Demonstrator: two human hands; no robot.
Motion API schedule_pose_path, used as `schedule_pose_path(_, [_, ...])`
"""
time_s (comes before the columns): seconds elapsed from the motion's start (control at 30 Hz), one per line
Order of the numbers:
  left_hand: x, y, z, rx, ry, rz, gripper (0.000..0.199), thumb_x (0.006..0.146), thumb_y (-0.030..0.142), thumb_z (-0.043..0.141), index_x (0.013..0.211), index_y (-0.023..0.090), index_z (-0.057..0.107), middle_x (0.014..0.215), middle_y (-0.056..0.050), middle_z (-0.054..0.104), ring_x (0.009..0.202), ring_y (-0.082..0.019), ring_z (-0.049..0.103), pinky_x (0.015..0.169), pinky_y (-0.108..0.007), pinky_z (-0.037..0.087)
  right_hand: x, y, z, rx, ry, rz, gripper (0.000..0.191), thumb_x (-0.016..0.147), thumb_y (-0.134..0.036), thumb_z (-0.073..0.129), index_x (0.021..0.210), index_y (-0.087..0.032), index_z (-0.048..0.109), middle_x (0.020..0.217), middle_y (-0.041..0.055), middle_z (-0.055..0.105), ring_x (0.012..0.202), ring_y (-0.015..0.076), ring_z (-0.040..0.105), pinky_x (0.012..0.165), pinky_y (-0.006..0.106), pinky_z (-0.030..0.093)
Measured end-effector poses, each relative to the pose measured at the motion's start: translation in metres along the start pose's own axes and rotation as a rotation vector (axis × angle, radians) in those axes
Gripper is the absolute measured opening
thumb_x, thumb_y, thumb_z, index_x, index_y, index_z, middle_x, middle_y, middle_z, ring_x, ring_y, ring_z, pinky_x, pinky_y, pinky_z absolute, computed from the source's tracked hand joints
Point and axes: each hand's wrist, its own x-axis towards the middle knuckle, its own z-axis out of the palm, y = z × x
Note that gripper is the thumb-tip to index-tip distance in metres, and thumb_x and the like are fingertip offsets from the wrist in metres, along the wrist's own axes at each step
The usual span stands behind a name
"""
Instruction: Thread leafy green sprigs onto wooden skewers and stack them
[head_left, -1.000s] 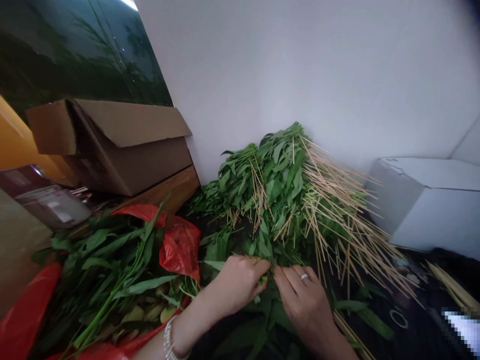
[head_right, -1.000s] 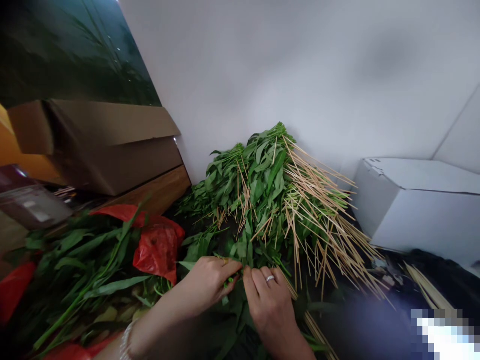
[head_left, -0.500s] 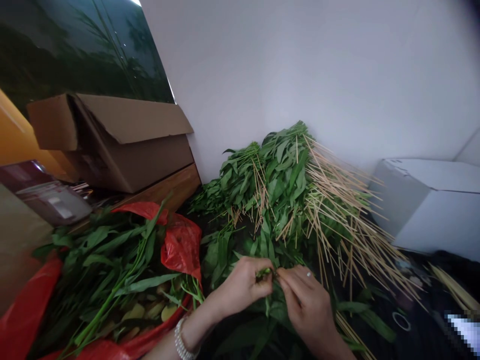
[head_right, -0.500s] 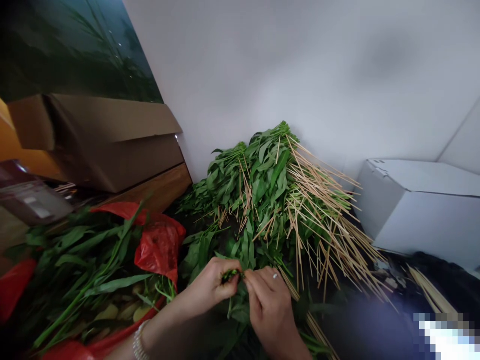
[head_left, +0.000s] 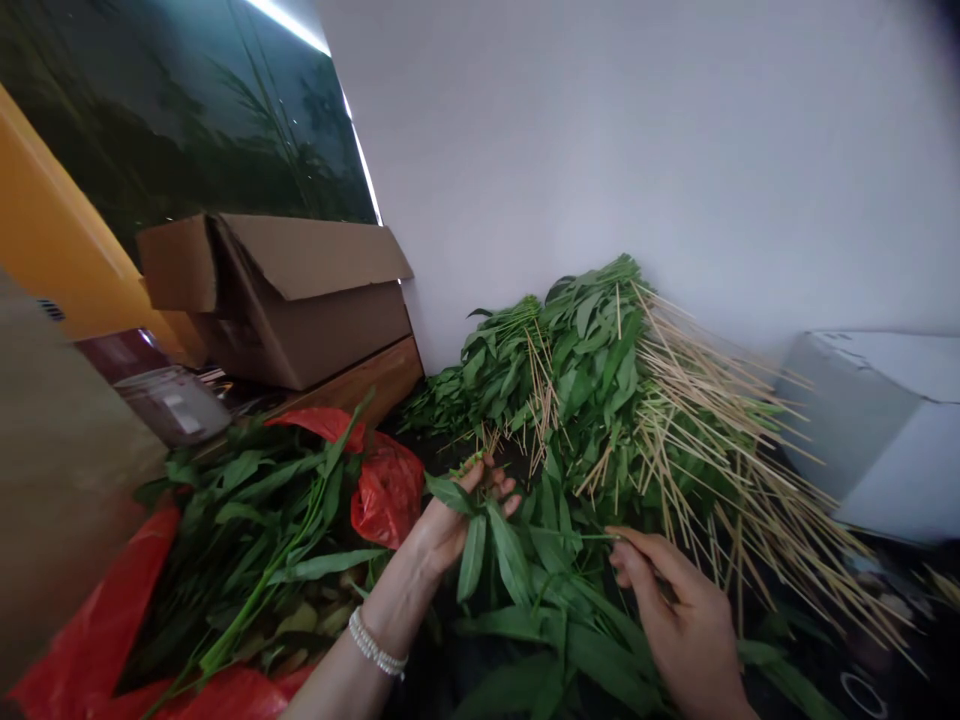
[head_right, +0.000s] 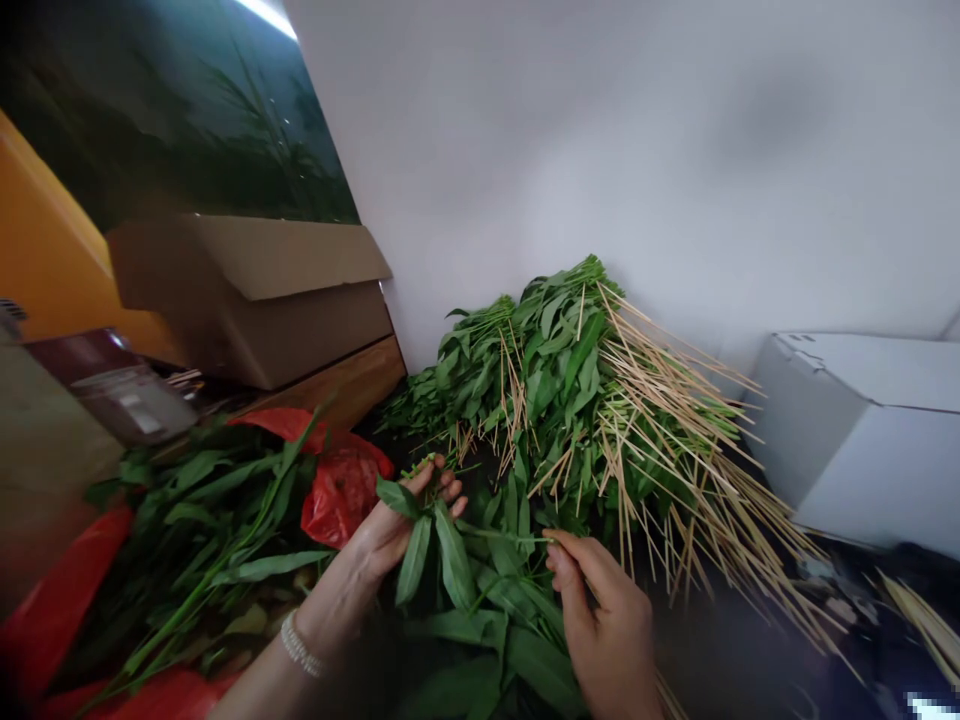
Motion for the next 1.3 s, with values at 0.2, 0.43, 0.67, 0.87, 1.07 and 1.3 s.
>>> schedule_pose_path(0.2, [0.014, 0.037, -0.002, 0.331, -0.055, 0.215, 0.022, 0.087, 0.04, 0.06, 0.089, 0.019, 0.058, 0.068, 0.004, 0.044, 0.046, -0.005, 0.036, 0.043, -0.017, 0.035, 0.002, -0.001, -0.001, -0.009, 0.0, -0.041, 0.02, 0.091, -0.031, 0.054, 0.099, -0.023, 0.07, 0.072, 0.0008, 0.068, 0.056, 0.0127, 0.064, 0.052, 0.02, 0.052])
schedule_pose_path(0.43, [0.05, 0.073, -0.012, 1.489, 0.062, 0.464, 0.023, 0.093, 0.032, 0.044, 0.099, 0.021, 0.063, 0.078, -0.001, 0.062, 0.072, -0.015, 0.058, 0.065, -0.023, 0.044, 0.001, 0.001, -0.001, -0.026, -0.005, -0.07, 0.018, 0.091, -0.031, 0.055, 0.099, -0.024, 0.071, 0.079, 0.0014, 0.071, 0.06, 0.0132, 0.067, 0.053, 0.019, 0.054])
schedule_pose_path(0.67, [0.096, 0.033, -0.038, 1.881, 0.144, 0.123, 0.025, 0.08, 0.016, 0.061, 0.103, 0.021, 0.068, 0.104, -0.012, 0.072, 0.099, -0.029, 0.066, 0.083, -0.036, 0.049, 0.001, 0.0, 0.0, -0.028, -0.009, -0.072, 0.018, 0.09, -0.031, 0.057, 0.097, -0.024, 0.072, 0.076, 0.001, 0.071, 0.055, 0.013, 0.066, 0.048, 0.018, 0.052])
schedule_pose_path(0.87, [0.076, 0.026, -0.023, 1.878, 0.217, 0.229, 0.054, 0.082, 0.024, 0.066, 0.133, 0.016, 0.051, 0.129, -0.019, 0.059, 0.12, -0.033, 0.054, 0.098, -0.043, 0.042, -0.001, 0.005, -0.002, 0.077, -0.139, -0.032, 0.024, 0.094, -0.026, 0.05, 0.112, -0.024, 0.066, 0.078, 0.0007, 0.071, 0.052, 0.0108, 0.062, 0.052, 0.019, 0.053])
schedule_pose_path(1.07, [-0.009, -0.008, 0.033, 1.334, -0.426, 0.368, 0.036, 0.089, 0.038, 0.061, 0.121, 0.024, 0.063, 0.105, -0.001, 0.071, 0.086, -0.016, 0.065, 0.077, -0.023, 0.048, -0.006, 0.0, 0.007, 0.037, -0.24, -0.052, 0.022, 0.093, -0.023, 0.048, 0.108, -0.023, 0.064, 0.079, 0.0012, 0.071, 0.063, 0.0134, 0.066, 0.063, 0.022, 0.053])
schedule_pose_path(1.3, [-0.054, -0.004, 0.03, 1.311, -0.389, 0.44, 0.016, 0.09, 0.022, 0.059, 0.096, 0.023, 0.074, 0.086, -0.001, 0.071, 0.08, -0.015, 0.064, 0.074, -0.022, 0.045, 0.002, -0.006, -0.003, 0.099, -0.237, 0.096, 0.012, 0.091, -0.032, 0.054, 0.098, -0.023, 0.057, 0.072, -0.001, 0.068, 0.054, 0.0122, 0.061, 0.053, 0.022, 0.049])
